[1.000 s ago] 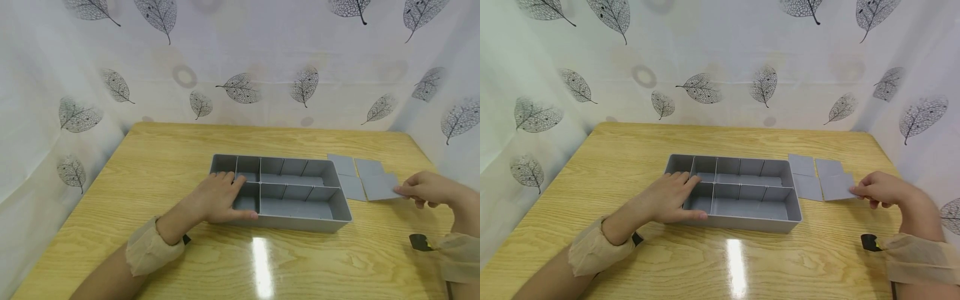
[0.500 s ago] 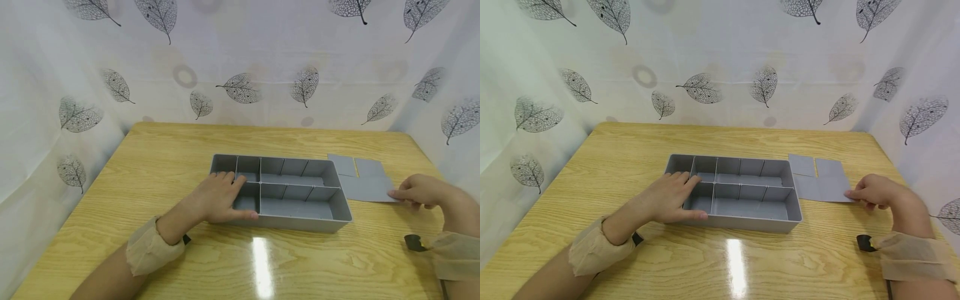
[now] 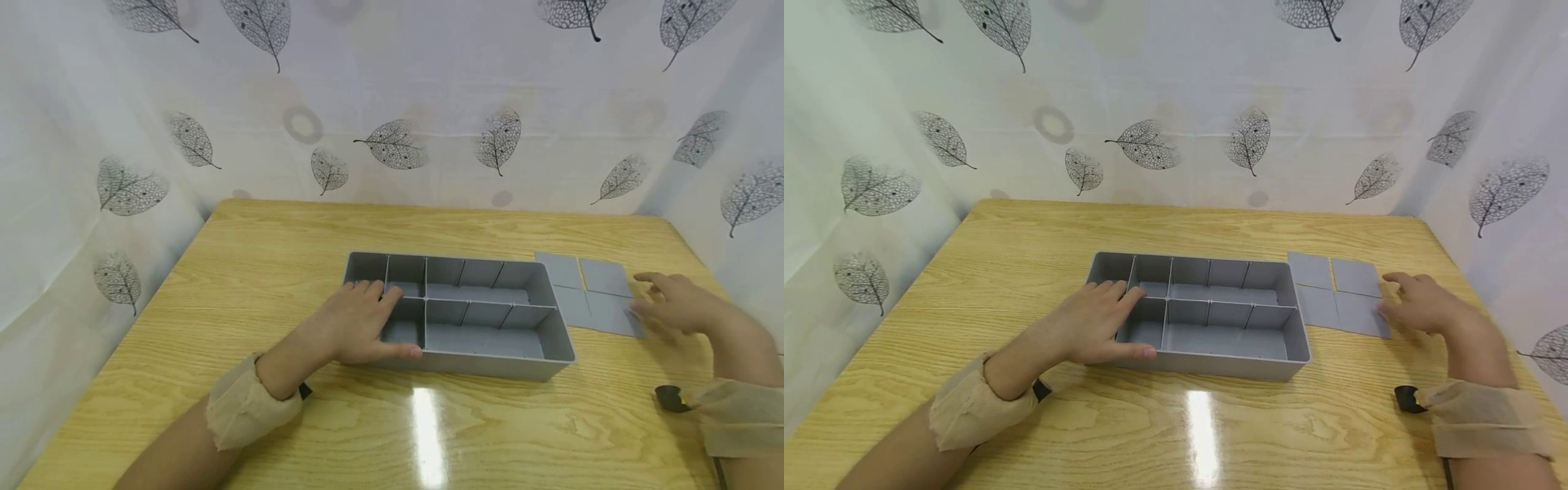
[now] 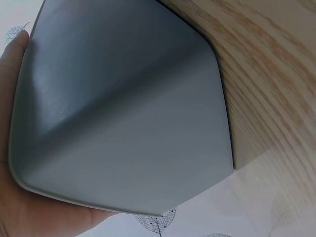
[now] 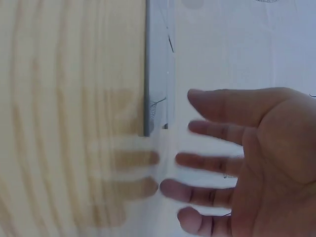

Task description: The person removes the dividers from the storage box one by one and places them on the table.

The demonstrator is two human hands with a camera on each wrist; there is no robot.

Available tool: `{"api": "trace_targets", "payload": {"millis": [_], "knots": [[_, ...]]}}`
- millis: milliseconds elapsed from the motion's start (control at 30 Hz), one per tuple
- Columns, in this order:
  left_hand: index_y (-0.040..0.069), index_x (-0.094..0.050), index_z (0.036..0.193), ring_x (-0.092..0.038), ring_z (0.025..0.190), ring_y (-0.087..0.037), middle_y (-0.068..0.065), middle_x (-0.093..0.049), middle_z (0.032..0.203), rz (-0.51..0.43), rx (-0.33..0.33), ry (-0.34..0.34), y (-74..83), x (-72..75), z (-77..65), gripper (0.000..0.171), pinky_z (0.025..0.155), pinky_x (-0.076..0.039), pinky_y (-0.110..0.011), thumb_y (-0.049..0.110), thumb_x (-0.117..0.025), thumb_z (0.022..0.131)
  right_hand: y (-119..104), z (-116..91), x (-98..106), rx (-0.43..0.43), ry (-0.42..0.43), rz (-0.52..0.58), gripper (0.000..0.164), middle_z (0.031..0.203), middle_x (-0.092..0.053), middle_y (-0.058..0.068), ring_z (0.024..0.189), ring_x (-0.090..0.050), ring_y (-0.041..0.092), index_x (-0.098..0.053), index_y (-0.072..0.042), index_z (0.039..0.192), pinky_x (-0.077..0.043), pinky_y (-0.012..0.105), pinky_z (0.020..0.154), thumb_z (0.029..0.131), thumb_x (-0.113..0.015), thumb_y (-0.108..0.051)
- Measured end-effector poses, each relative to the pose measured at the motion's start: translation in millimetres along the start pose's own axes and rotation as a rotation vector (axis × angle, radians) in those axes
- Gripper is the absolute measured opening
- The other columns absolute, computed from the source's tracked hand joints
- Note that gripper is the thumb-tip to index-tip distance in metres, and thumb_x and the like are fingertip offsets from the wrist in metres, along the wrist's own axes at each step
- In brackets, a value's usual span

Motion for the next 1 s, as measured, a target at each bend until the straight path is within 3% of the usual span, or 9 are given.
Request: {"api": "trace_targets", "payload": {"millis": [133, 467, 633, 800, 1000], "knots": [[0.012, -0.039, 0.128, -0.05, 0.085, -0.019, -0.006, -0.053, 0.102, 0.003, -0.002, 0.0, 0.6, 0.2, -0.3, 0.102, 0.074, -0.044, -0.036, 0.09, -0.011, 0.07, -7.0, 3.8, -3.2, 0.108, 0.078, -0.071, 0.059, 0.13, -0.026, 0.04, 0.114, -0.025, 0.059, -0.038, 0.009, 0.131, -0.026, 0.071, 0.088, 0.091, -0.056, -0.03], [0.012, -0.039, 0.13, -0.05, 0.087, -0.02, -0.006, -0.053, 0.104, 0.005, 0.004, -0.001, 1.6, 2.0, -0.8, 0.102, 0.075, -0.044, -0.035, 0.09, -0.012, 0.07, -15.0, 2.9, -4.5, 0.133, 0.079, -0.09, 0.055, 0.13, -0.034, 0.037, 0.116, -0.028, 0.056, -0.046, 0.007, 0.127, -0.028, 0.069, 0.09, 0.089, -0.059, -0.031], [0.012, -0.037, 0.134, -0.051, 0.097, -0.024, -0.009, -0.053, 0.113, -0.005, 0.017, -0.029, 2.2, 1.8, -1.0, 0.104, 0.083, -0.044, -0.04, 0.09, -0.011, 0.071, -29.0, -1.8, 5.4, 0.128, 0.185, -0.147, 0.05, 0.126, -0.042, 0.035, 0.108, -0.043, 0.051, -0.047, 0.004, 0.128, -0.037, 0.063, 0.085, 0.092, -0.054, -0.031], [0.011, -0.037, 0.134, -0.052, 0.097, -0.023, -0.009, -0.054, 0.112, -0.017, 0.007, -0.04, 3.5, 1.7, 0.2, 0.102, 0.084, -0.044, -0.04, 0.089, -0.01, 0.073, -79.6, -7.8, 26.1, 0.147, 0.322, -0.13, 0.039, 0.111, -0.06, 0.02, 0.086, -0.06, 0.033, -0.054, -0.009, 0.124, -0.047, 0.05, 0.069, 0.095, -0.049, -0.034], [0.012, -0.039, 0.131, -0.051, 0.093, -0.022, -0.008, -0.054, 0.108, -0.02, 0.015, -0.036, 2.3, 1.9, -1.2, 0.099, 0.081, -0.044, -0.039, 0.088, -0.013, 0.073, -186.7, 2.9, 48.9, 0.308, 0.327, -0.142, 0.022, 0.092, -0.064, -0.002, 0.077, -0.057, 0.015, -0.063, -0.018, 0.105, -0.046, 0.039, 0.064, 0.093, -0.053, -0.033]]}}
Point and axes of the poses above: each hand's wrist, its own z-axis towards the middle knuckle, its own x-axis out of the back of the hand, y = z × x, the point moved 3 cm from there along z, towards the middle knuckle
